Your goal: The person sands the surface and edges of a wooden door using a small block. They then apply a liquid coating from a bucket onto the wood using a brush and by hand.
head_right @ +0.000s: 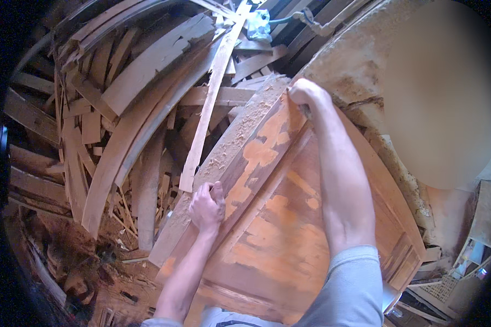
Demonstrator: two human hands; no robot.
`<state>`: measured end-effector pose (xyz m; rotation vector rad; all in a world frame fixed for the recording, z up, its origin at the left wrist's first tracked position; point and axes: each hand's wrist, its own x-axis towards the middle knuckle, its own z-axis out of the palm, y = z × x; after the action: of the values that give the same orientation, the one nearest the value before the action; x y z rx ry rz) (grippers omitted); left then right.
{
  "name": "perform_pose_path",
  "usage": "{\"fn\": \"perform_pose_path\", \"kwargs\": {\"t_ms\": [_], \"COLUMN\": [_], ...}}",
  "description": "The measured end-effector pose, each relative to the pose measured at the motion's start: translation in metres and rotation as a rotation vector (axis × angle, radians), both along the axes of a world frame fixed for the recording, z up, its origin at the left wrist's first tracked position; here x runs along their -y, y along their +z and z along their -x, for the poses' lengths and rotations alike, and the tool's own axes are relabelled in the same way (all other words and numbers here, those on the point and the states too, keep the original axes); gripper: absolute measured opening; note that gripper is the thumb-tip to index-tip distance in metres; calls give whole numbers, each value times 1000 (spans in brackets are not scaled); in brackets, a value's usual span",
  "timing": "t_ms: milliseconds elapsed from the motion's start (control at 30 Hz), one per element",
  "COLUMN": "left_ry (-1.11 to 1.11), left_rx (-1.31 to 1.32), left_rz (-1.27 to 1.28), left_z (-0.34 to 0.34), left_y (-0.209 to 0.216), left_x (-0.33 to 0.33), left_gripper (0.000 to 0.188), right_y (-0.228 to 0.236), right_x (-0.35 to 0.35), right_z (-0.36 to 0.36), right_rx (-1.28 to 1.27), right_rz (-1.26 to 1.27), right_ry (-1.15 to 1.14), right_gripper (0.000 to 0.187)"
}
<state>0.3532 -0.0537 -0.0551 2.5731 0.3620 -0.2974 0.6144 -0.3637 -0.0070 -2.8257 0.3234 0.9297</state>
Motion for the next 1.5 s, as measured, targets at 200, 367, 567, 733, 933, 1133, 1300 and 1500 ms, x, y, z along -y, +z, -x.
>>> {"fn": "perform_pose_path", "kwargs": {"t_ms": [200,367,567,733,933,1133,1300,1500], "left_ry": [29,22,10,11,14,13,26,39], "left_rx": [5,14,22,18,26,26,-2,-24], "left_rz": [21,11,16,0,-12,3,9,5], "left_z": [-1,0,0,1,1,0,1,2], "left_y": [0,-1,1,2,-1,3,1,7], "left_x": [-3,0,4,-3,-3,-5,-1,6], "left_gripper": [52,53,55,57,58,58,58,63], "right_y": [25,29,34,75,73,60,43,45], "right_x": [-50,-56,-51,-42,-26,-60,-78,-55], "right_z": [-2,15,65,162,181,215,309,464], "right_rx": [-159,-191,-401,-149,43,149,175,115], "right_rz": [94,45,-3,-569,-758,-1307,-1520,-1498], "right_ry": [-61,-22,156,-266,-660,-1009,-1189,-1409], "right_gripper": [24,26,32,42,43,40,39,51]}}
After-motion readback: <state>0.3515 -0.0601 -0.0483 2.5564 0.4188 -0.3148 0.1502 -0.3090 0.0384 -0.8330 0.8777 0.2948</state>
